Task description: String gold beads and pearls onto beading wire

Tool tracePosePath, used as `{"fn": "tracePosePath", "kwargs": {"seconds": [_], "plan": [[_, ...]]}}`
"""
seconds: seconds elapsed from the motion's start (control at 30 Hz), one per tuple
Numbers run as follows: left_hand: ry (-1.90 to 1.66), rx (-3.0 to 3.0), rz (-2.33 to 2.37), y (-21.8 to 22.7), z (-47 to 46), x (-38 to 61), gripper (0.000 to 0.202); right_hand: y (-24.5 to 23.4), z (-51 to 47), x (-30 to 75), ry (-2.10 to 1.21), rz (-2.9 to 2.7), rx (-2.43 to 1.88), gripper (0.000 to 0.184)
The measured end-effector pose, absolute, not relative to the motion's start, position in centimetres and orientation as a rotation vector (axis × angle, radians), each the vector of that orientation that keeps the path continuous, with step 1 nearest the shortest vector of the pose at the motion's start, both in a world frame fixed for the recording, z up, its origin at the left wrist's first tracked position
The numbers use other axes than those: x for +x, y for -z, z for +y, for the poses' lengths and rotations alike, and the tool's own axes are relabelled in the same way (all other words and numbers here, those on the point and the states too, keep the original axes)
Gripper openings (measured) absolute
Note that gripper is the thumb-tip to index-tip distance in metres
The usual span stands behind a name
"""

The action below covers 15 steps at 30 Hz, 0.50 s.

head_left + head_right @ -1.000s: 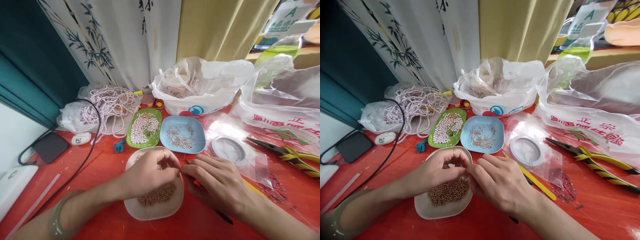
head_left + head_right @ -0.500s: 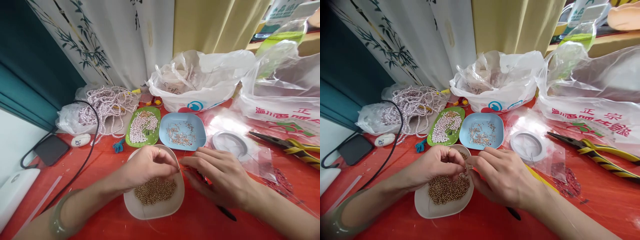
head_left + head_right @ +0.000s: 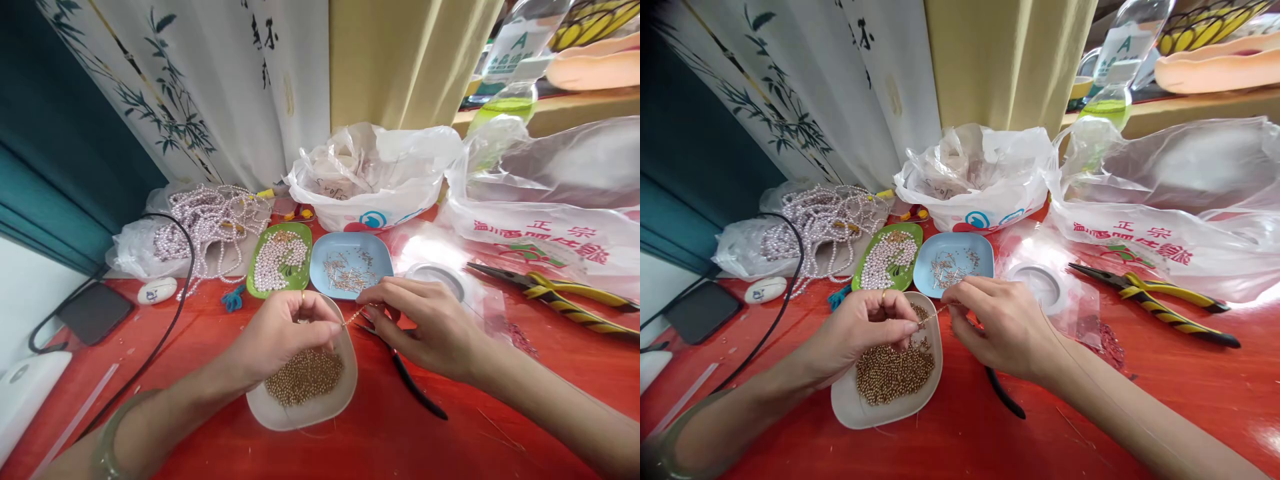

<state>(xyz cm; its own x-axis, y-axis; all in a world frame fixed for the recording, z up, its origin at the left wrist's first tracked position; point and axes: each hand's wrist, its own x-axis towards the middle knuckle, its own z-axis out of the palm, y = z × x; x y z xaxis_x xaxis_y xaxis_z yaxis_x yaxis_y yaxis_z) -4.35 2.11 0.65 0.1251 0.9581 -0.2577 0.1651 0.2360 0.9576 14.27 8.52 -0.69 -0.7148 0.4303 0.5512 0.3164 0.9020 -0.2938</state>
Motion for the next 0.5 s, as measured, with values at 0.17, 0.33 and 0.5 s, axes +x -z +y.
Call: {"fn": "tracePosePath", "kwargs": {"seconds": [0.17, 0.33, 0.5], "plan": [[-0.896, 1.275, 1.315, -1.2, 1.5, -4.2, 0.007, -0.1, 7.7, 15.4, -0.053, -2.437, -0.840, 0.018], [-0.944, 1.270, 1.294, -1.6, 1.1, -4.0, 0.008, 1.9, 4.3, 17.4, 0.172, -2.502, -1.130, 0.025], [-0.985, 1.216, 1.265, -1.4, 1.0, -3.9, 0.007, 5.3, 1.6, 18.4, 0.362, -2.556, -1.138, 0.055]]}}
